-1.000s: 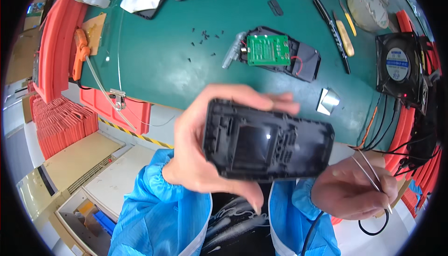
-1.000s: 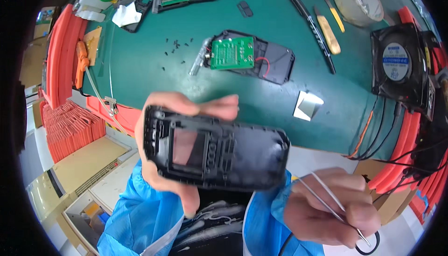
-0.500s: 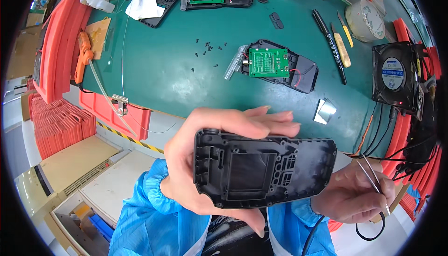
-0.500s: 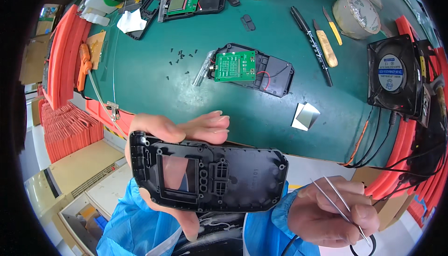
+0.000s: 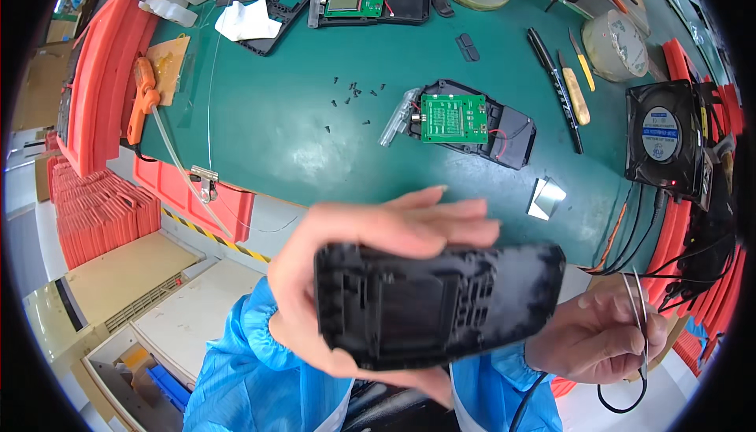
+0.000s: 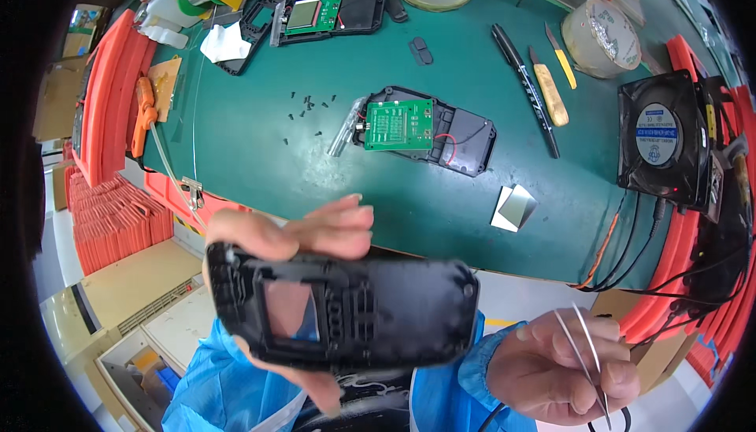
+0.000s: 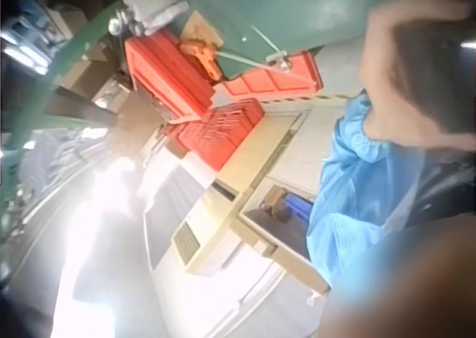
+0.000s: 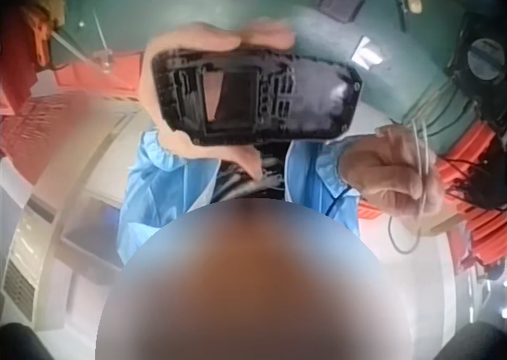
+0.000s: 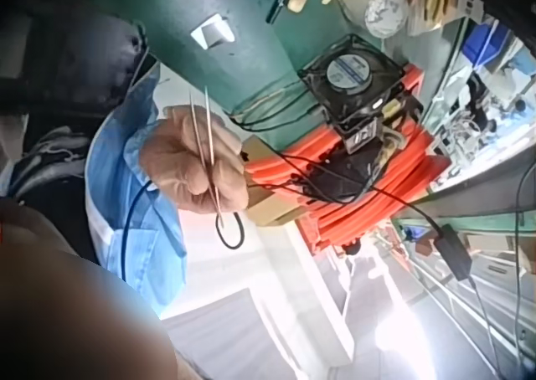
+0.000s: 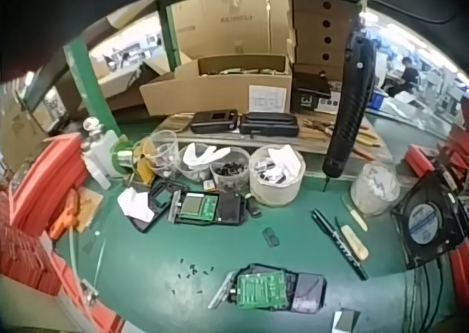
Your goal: Assembling the internal components of a handheld electronic device, including the PCB and screen.
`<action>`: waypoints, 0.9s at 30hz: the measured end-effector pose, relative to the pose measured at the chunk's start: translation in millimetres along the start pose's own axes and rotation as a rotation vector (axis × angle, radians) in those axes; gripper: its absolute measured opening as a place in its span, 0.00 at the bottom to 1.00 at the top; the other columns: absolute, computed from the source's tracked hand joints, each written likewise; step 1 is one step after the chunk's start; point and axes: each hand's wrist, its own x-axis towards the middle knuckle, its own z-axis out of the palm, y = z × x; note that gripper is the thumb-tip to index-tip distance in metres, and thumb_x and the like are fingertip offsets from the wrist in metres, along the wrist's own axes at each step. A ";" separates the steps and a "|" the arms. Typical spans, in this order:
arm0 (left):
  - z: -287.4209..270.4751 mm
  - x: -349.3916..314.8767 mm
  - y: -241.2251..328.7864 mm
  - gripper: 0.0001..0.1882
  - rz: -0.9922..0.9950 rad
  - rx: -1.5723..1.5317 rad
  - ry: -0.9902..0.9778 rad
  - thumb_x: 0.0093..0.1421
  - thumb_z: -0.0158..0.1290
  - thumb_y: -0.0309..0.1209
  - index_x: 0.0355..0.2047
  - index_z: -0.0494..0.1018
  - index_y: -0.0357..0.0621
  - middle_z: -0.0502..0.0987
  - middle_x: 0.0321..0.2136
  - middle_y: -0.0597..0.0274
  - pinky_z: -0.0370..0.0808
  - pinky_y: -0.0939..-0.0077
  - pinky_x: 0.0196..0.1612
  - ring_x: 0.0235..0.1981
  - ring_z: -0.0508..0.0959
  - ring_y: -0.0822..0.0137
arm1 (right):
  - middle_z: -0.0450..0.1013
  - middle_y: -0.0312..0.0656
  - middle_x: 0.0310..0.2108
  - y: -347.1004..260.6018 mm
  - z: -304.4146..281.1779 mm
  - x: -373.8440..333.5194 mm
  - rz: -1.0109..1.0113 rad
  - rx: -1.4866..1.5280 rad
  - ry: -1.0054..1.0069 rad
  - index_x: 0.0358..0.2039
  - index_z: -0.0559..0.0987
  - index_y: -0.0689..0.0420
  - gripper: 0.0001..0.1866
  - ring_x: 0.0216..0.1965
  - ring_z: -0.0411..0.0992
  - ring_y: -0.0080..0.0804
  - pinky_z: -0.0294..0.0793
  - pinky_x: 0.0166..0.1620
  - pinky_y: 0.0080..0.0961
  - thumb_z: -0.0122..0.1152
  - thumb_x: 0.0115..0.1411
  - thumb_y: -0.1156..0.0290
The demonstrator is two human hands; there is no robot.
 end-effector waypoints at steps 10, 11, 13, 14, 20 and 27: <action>1.5 3.1 -20.0 0.54 -0.098 -0.027 0.093 0.25 0.79 0.36 0.50 0.57 0.38 0.72 0.48 0.30 0.59 0.43 0.63 0.58 0.69 0.42 | 0.70 0.44 0.25 1.0 35.3 6.1 -0.087 -0.073 -0.351 0.37 0.66 0.58 0.18 0.22 0.67 0.34 0.63 0.24 0.30 0.56 0.64 0.56; 1.8 2.3 -20.8 0.54 -0.101 -0.030 0.093 0.25 0.79 0.36 0.50 0.57 0.38 0.72 0.48 0.30 0.59 0.43 0.63 0.58 0.69 0.42 | 0.71 0.44 0.25 1.2 37.7 5.6 -0.089 -0.073 -0.417 0.38 0.66 0.58 0.18 0.22 0.69 0.35 0.64 0.23 0.30 0.57 0.63 0.56; 2.1 0.5 -21.5 0.54 -0.094 -0.012 0.090 0.24 0.79 0.35 0.50 0.57 0.37 0.72 0.48 0.30 0.59 0.42 0.63 0.58 0.69 0.42 | 0.72 0.46 0.26 -1.4 43.6 5.2 -0.079 -0.094 -0.492 0.38 0.65 0.58 0.18 0.22 0.70 0.37 0.67 0.22 0.31 0.58 0.63 0.57; 2.1 -0.1 -21.8 0.54 -0.093 -0.007 0.089 0.24 0.79 0.35 0.50 0.57 0.37 0.72 0.48 0.29 0.59 0.42 0.63 0.58 0.69 0.42 | 0.72 0.48 0.27 -4.2 46.0 5.8 -0.062 -0.113 -0.523 0.38 0.65 0.58 0.18 0.23 0.71 0.38 0.69 0.22 0.32 0.58 0.63 0.58; -0.4 -1.6 -25.5 0.54 -0.007 0.110 0.051 0.25 0.78 0.37 0.50 0.57 0.38 0.71 0.48 0.28 0.60 0.42 0.62 0.57 0.70 0.42 | 0.73 0.52 0.29 -3.0 43.9 2.9 -0.024 -0.133 -0.607 0.39 0.65 0.59 0.18 0.26 0.74 0.41 0.75 0.25 0.34 0.60 0.62 0.60; 3.4 -1.1 -25.8 0.52 -0.059 0.040 0.085 0.30 0.77 0.39 0.50 0.57 0.37 0.70 0.49 0.25 0.61 0.43 0.62 0.57 0.69 0.40 | 0.73 0.51 0.29 -6.2 49.5 7.5 0.021 -0.159 -0.632 0.39 0.65 0.59 0.17 0.26 0.74 0.41 0.75 0.27 0.34 0.62 0.61 0.63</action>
